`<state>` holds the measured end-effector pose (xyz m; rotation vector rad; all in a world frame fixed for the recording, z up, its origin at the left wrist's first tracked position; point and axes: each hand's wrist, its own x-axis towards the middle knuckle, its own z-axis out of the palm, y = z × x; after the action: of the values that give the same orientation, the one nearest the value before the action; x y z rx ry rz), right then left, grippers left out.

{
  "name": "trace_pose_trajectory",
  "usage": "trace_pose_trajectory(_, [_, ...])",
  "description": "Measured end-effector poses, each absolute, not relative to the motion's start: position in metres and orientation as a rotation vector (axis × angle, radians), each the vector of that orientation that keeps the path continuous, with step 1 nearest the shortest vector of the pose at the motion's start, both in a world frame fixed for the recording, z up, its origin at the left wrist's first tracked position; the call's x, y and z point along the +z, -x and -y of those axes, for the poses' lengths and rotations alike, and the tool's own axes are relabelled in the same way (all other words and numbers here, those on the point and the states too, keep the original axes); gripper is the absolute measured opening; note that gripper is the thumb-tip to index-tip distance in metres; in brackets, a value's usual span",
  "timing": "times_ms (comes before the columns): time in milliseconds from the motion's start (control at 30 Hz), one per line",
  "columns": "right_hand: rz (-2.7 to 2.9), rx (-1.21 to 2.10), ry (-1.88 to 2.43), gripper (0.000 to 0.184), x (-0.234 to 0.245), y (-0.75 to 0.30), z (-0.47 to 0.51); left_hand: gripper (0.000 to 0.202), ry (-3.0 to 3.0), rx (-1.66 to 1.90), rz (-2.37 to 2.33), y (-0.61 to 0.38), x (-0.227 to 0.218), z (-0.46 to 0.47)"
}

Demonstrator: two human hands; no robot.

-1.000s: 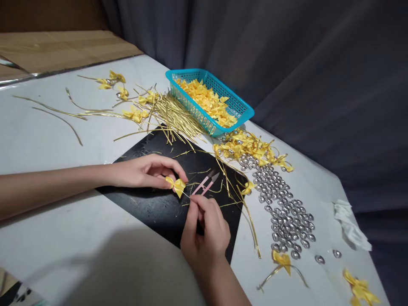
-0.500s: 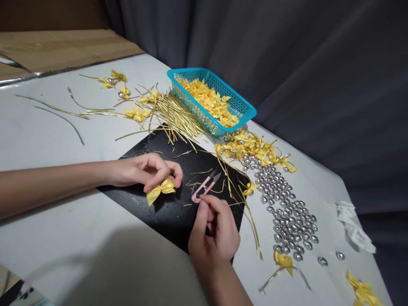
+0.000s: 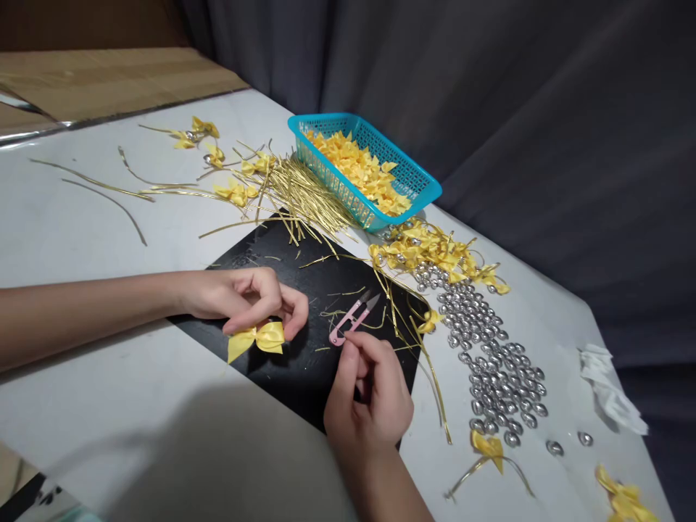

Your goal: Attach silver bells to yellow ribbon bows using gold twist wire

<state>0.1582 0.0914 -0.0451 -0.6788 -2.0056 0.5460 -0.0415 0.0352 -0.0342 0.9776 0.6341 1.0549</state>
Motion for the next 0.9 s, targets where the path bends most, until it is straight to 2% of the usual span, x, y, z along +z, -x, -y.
trace_pose_trajectory(267, [1.984,0.486,0.704,0.011,-0.048,-0.160,-0.090,0.033,-0.964,1.061,-0.591,0.042,-0.036,-0.036])
trace_pose_trajectory(433, [1.945,0.535,0.593,0.026,-0.051,-0.164,-0.088,0.035,-1.063,1.066,-0.669,0.041,-0.034,-0.036])
trace_pose_trajectory(533, [2.074,0.737,0.574,0.018,-0.049,-0.167,-0.086,0.037,-1.143,1.030,-0.728,0.038,-0.034,-0.036])
trace_pose_trajectory(667, [2.097,1.365,0.633,0.016,-0.044,-0.169,-0.080,0.036,-1.245,0.991,-0.790,0.036,-0.035,-0.036])
trace_pose_trajectory(733, [2.024,1.573,0.637,0.016,-0.042,-0.167,-0.077,0.033,-1.271,0.993,-0.808,0.036,-0.036,-0.036])
trace_pose_trajectory(900, [1.971,1.561,0.674,0.018,-0.038,-0.158,-0.077,0.032,-1.270,1.020,-0.868,0.036,-0.036,-0.037])
